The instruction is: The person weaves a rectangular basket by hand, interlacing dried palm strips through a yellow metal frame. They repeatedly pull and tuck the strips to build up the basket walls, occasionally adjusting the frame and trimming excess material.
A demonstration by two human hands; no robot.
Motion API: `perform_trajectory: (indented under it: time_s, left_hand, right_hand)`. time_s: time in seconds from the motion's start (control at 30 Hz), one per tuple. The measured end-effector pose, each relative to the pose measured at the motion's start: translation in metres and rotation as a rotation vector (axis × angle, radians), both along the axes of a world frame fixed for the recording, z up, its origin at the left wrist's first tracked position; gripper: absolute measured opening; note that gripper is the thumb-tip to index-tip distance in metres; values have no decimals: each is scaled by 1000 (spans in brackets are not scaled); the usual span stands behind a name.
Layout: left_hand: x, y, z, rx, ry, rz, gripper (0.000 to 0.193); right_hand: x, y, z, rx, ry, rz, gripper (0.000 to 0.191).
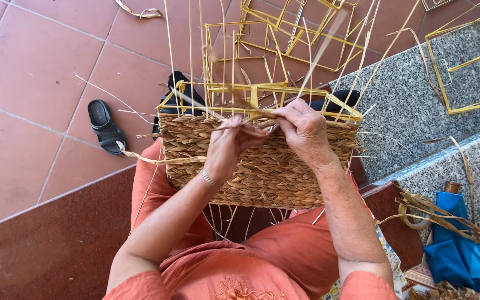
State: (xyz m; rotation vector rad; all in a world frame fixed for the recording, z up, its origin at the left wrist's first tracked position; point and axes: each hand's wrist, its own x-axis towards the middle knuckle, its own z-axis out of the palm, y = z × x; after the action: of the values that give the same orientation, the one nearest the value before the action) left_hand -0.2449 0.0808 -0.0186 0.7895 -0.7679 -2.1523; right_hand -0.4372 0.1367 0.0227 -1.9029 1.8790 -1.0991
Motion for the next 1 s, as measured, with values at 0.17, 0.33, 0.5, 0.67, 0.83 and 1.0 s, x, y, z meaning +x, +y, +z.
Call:
perform_trajectory:
  time_s: [0.17, 0.33, 0.5, 0.67, 0.83, 1.0]
  left_hand:
    - [23, 36, 9, -252, 74, -98, 30]
    - [33, 3, 24, -1573, -592, 29, 54]
    - [27, -27, 11, -1930, -1288, -52, 46]
    - [29, -20, -7, -2032, -1338, -39, 30]
    - [41, -4, -19, -1826, -1081, -147, 20]
    - [59, -27, 0, -1607, -1124, -216, 17]
  right_hand:
    - [8, -5, -3, 17, 183, -17, 11]
    - [3, 2, 7, -18, 194, 79, 15]
    - [10, 4, 4, -28, 151, -22, 10]
    - [9, 0, -9, -64, 102, -100, 9]
    - [11, -3, -22, -98, 133, -165, 8]
    - [13, -2, -41, -180, 199, -213, 17]
